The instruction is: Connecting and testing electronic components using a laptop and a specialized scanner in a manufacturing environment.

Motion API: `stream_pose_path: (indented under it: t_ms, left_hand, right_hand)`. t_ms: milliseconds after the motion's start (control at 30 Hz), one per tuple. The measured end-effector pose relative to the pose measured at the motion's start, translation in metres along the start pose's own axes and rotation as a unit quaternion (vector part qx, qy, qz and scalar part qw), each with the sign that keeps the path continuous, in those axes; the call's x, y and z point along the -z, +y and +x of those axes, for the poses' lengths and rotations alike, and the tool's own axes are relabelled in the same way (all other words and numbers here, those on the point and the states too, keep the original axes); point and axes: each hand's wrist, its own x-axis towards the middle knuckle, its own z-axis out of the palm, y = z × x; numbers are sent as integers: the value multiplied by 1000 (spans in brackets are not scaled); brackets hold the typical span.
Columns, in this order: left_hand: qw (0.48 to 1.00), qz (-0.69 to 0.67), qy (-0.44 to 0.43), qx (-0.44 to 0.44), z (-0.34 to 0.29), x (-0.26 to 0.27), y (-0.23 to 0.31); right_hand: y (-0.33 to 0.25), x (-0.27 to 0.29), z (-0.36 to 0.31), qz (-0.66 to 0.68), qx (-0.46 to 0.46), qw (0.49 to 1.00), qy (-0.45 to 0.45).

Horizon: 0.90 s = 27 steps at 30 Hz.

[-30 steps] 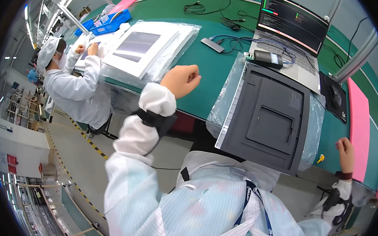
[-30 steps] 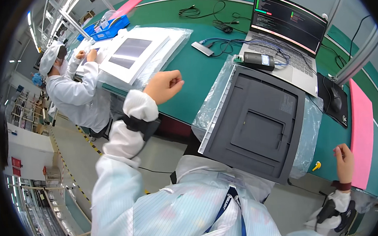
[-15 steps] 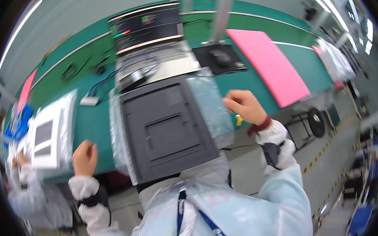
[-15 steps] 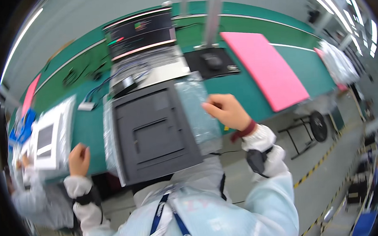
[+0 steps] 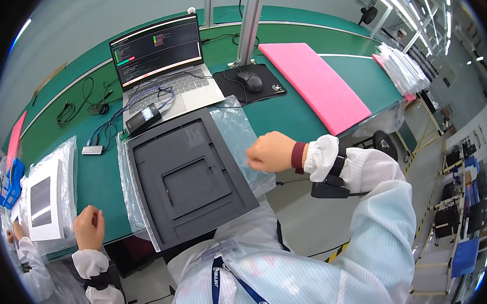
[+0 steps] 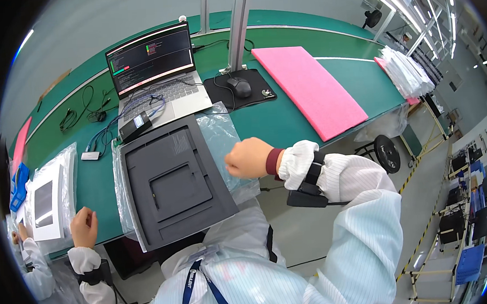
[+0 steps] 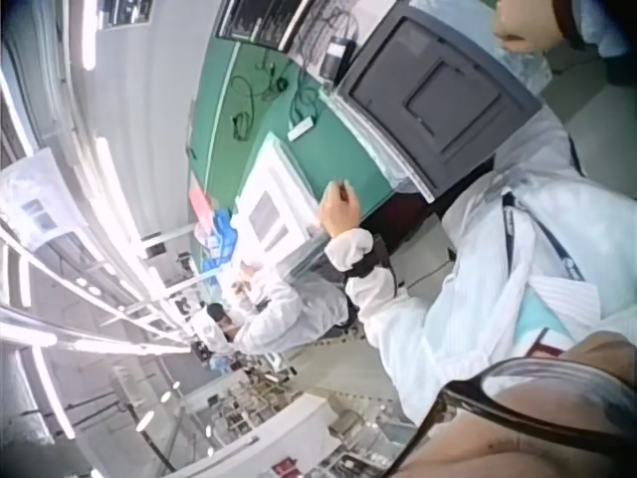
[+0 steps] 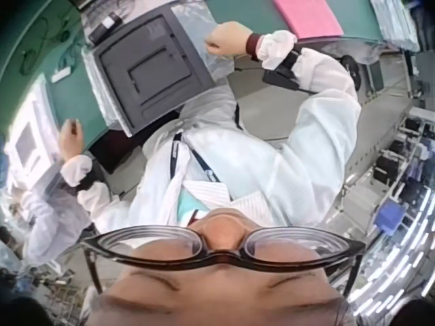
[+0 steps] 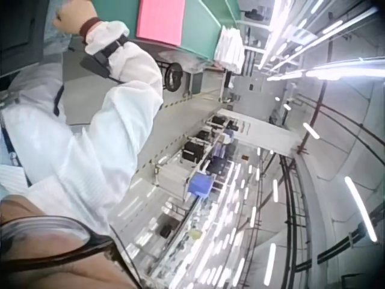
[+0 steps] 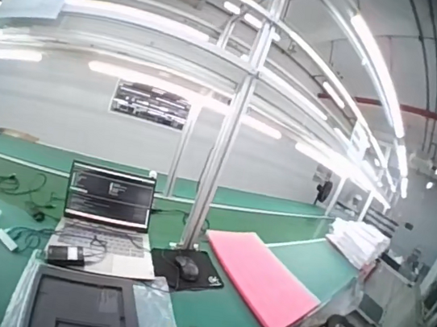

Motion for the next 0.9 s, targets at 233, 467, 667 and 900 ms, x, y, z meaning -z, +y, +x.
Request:
stream_pose_path:
  t_ms: [233, 467, 667, 900]
  left_hand:
    - [978, 14, -141, -154, -18, -20, 17]
    - [944, 71, -112, -302, 7, 34, 72]
    - [949, -11, 225, -219, 10, 100, 110]
    - [696, -650, 192, -236, 8, 84, 103]
  right_hand:
    - [-41, 28, -17, 14, 99, 995, 1]
    - [-90, 43, -30, -46, 275, 960, -8]
    - [-103, 125, -28, 35, 328, 848, 414]
    - [-100, 54, -72, 490, 288, 651, 502]
